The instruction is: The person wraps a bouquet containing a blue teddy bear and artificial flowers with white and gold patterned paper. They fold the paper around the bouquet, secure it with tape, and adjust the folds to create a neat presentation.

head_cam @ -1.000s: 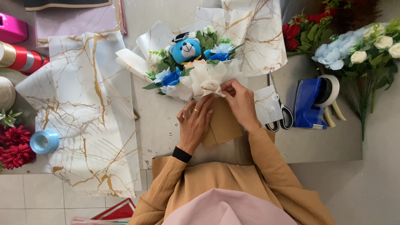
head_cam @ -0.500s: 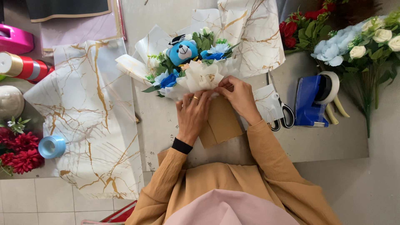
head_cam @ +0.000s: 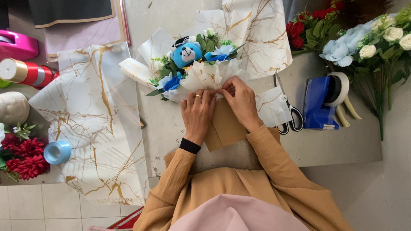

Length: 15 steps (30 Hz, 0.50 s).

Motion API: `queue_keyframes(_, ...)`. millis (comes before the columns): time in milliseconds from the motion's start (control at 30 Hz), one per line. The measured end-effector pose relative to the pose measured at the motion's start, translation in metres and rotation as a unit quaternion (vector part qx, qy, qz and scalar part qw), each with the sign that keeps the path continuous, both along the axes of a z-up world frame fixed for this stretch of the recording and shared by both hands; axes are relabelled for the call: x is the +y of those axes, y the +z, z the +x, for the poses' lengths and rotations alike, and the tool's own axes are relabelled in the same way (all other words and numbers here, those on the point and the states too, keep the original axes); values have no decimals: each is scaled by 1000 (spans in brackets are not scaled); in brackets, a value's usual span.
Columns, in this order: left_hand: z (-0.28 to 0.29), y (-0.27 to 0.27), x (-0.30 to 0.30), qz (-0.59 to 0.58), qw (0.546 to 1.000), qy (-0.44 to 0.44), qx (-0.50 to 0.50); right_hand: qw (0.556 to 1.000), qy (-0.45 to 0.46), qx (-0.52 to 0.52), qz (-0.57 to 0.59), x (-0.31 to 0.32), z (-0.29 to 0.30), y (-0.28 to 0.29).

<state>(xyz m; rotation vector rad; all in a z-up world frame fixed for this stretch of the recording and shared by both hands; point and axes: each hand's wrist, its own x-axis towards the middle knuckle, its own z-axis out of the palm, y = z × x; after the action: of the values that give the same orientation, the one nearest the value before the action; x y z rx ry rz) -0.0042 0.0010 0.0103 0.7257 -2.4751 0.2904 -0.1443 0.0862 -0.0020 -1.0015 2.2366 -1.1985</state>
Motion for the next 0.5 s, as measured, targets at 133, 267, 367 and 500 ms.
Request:
queue_keyframes(133, 0, -1, -1, 11, 1000, 1, 3, 1000, 3, 9, -7, -1, -1, -1)
queue_keyframes(267, 1, -4, -1, 28, 1000, -6, 10, 1000, 11, 8, -11, -1, -4, -8)
queue_keyframes(367, 4, -6, -3, 37, 999, -16, 18, 1000, 16, 10, -10, -1, -6, -7)
queue_keyframes(500, 10, 5, 3, 42, 999, -18, 24, 999, 28, 13, -11, 3, -3, 6)
